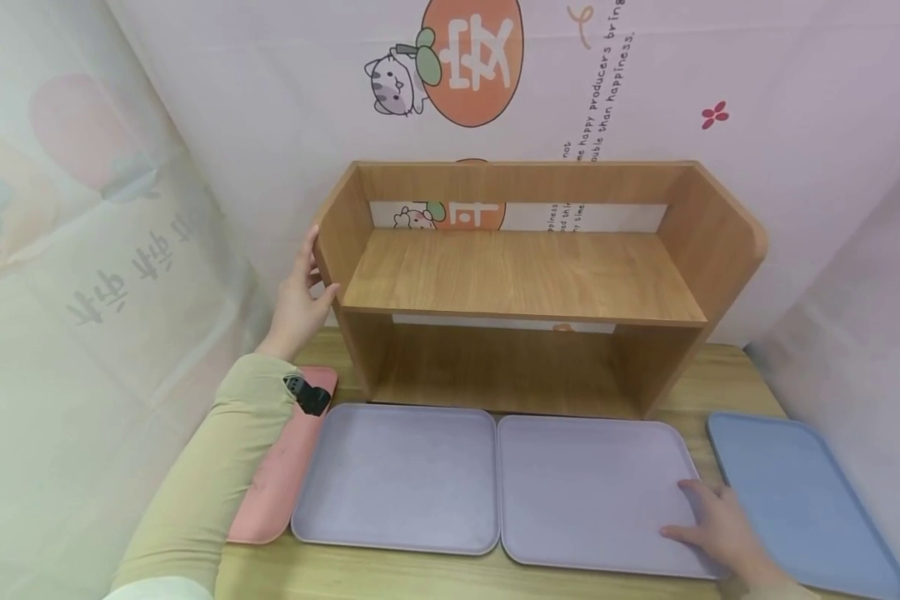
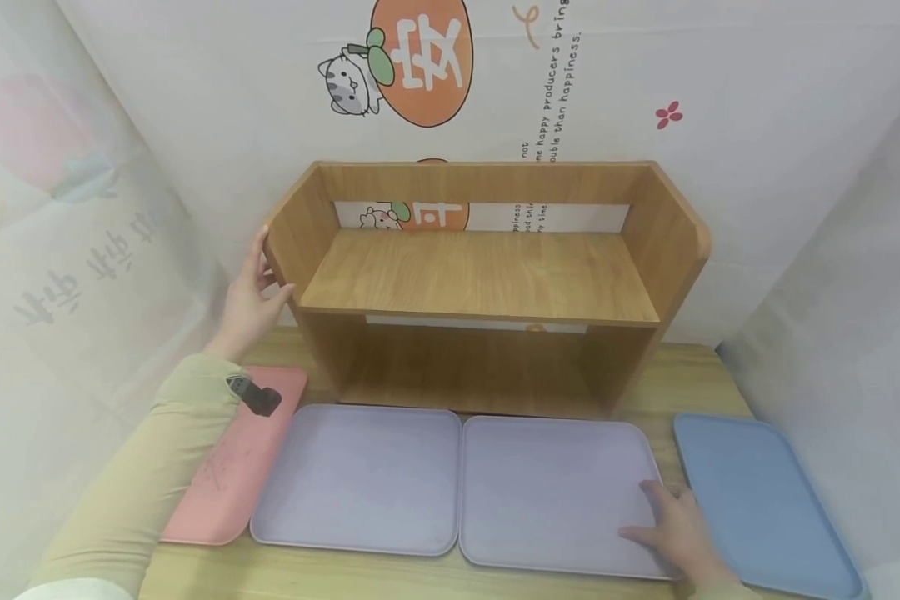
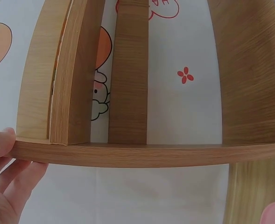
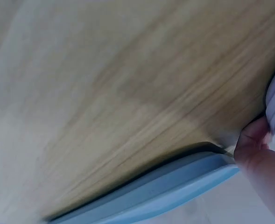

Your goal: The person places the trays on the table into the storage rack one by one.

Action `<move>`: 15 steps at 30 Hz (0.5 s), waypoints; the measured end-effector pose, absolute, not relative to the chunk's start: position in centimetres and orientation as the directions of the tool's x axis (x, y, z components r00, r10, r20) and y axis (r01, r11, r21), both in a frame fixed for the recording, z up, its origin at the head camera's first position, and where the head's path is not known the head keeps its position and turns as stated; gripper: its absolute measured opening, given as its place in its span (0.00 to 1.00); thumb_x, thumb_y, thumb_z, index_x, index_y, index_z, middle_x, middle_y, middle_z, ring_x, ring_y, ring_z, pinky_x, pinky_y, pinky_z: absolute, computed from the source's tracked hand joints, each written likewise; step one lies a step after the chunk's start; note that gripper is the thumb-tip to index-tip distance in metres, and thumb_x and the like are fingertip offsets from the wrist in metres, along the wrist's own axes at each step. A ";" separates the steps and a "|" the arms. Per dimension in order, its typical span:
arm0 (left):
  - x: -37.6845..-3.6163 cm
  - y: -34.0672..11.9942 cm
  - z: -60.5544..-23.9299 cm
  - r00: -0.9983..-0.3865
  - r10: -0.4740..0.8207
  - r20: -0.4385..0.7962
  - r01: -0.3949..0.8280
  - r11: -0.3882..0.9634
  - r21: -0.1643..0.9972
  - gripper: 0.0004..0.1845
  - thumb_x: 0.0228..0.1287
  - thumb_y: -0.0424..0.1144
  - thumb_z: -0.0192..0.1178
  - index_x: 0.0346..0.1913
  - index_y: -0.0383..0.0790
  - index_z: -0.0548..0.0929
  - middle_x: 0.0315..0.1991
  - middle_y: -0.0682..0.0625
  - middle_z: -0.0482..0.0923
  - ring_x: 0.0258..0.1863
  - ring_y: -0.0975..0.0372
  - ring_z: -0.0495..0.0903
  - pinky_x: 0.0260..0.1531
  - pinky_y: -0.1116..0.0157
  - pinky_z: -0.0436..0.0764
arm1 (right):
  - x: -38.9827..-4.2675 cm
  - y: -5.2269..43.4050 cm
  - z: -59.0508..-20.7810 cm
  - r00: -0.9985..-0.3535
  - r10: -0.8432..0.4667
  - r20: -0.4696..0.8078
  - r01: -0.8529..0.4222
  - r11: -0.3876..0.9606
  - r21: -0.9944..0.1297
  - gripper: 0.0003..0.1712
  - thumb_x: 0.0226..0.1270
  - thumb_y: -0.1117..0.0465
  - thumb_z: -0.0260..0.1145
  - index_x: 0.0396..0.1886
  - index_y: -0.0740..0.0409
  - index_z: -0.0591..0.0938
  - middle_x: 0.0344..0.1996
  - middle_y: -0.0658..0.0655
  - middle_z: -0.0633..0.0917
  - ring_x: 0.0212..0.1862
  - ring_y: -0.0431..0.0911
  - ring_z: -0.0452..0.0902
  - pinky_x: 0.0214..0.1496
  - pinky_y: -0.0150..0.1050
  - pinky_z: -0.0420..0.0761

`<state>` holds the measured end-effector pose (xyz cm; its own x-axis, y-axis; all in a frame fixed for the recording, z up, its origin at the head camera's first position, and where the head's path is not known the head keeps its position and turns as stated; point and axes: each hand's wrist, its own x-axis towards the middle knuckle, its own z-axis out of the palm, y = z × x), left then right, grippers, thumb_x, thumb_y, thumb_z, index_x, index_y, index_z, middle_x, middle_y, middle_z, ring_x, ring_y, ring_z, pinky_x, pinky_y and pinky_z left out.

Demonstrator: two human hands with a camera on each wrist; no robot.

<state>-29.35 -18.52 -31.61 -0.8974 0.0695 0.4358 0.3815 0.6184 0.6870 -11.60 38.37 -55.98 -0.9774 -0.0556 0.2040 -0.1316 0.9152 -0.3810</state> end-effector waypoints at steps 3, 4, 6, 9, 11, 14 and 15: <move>-29.2 -18.5 -31.6 -0.893 0.072 0.443 0.390 0.615 0.685 0.49 0.63 0.25 0.56 0.74 0.67 0.42 0.67 0.32 0.62 0.57 0.38 0.73 0.48 0.42 0.77 | -11.7 38.7 -55.6 -0.990 -0.055 0.127 -0.103 0.907 -0.409 0.44 0.31 0.51 0.81 0.46 0.74 0.75 0.40 0.77 0.79 0.42 0.72 0.74 0.43 0.65 0.74; -29.2 -18.5 -31.6 -0.892 0.074 0.445 0.392 0.616 0.683 0.49 0.63 0.25 0.56 0.74 0.66 0.42 0.67 0.32 0.62 0.57 0.38 0.73 0.48 0.42 0.77 | -11.7 38.8 -55.5 -0.993 -0.053 0.102 -0.092 0.903 -0.420 0.44 0.32 0.51 0.81 0.46 0.74 0.74 0.40 0.77 0.79 0.42 0.73 0.74 0.44 0.65 0.74; -29.1 -18.5 -31.5 -0.890 0.077 0.450 0.397 0.617 0.679 0.48 0.63 0.25 0.56 0.74 0.65 0.42 0.67 0.31 0.62 0.57 0.38 0.73 0.48 0.42 0.78 | -11.7 39.1 -55.3 -0.998 -0.043 0.043 -0.057 0.897 -0.438 0.44 0.35 0.51 0.80 0.46 0.75 0.73 0.41 0.79 0.78 0.43 0.73 0.74 0.45 0.64 0.75; -29.1 -18.5 -31.5 -0.888 0.080 0.452 0.400 0.619 0.676 0.48 0.63 0.25 0.56 0.74 0.65 0.42 0.66 0.31 0.63 0.57 0.38 0.73 0.48 0.42 0.78 | -11.8 39.5 -54.8 -0.999 -0.019 -0.034 -0.002 0.890 -0.457 0.42 0.36 0.50 0.80 0.45 0.74 0.73 0.42 0.79 0.78 0.44 0.71 0.75 0.44 0.62 0.76; -29.1 -18.6 -31.6 -0.889 0.081 0.452 0.402 0.613 0.681 0.48 0.63 0.25 0.56 0.74 0.65 0.42 0.66 0.31 0.63 0.57 0.38 0.73 0.48 0.42 0.78 | -11.8 39.9 -54.4 -0.998 -0.009 -0.069 0.024 0.882 -0.470 0.39 0.38 0.51 0.80 0.45 0.72 0.74 0.42 0.78 0.78 0.42 0.67 0.77 0.42 0.58 0.77; -29.2 -18.7 -31.6 -0.889 0.080 0.450 0.403 0.604 0.688 0.48 0.64 0.25 0.56 0.74 0.67 0.41 0.66 0.31 0.63 0.57 0.38 0.73 0.48 0.42 0.78 | -11.9 40.6 -54.0 -0.994 -0.026 -0.104 0.033 0.850 -0.525 0.37 0.39 0.56 0.79 0.47 0.70 0.74 0.36 0.72 0.81 0.36 0.55 0.79 0.36 0.46 0.79; -29.2 -18.7 -31.6 -0.890 0.079 0.450 0.402 0.603 0.689 0.48 0.64 0.25 0.56 0.74 0.67 0.41 0.66 0.31 0.63 0.57 0.38 0.73 0.48 0.41 0.78 | -11.9 40.9 -53.9 -0.993 -0.041 -0.111 0.027 0.835 -0.550 0.36 0.40 0.58 0.79 0.47 0.70 0.73 0.35 0.70 0.82 0.34 0.50 0.79 0.33 0.42 0.79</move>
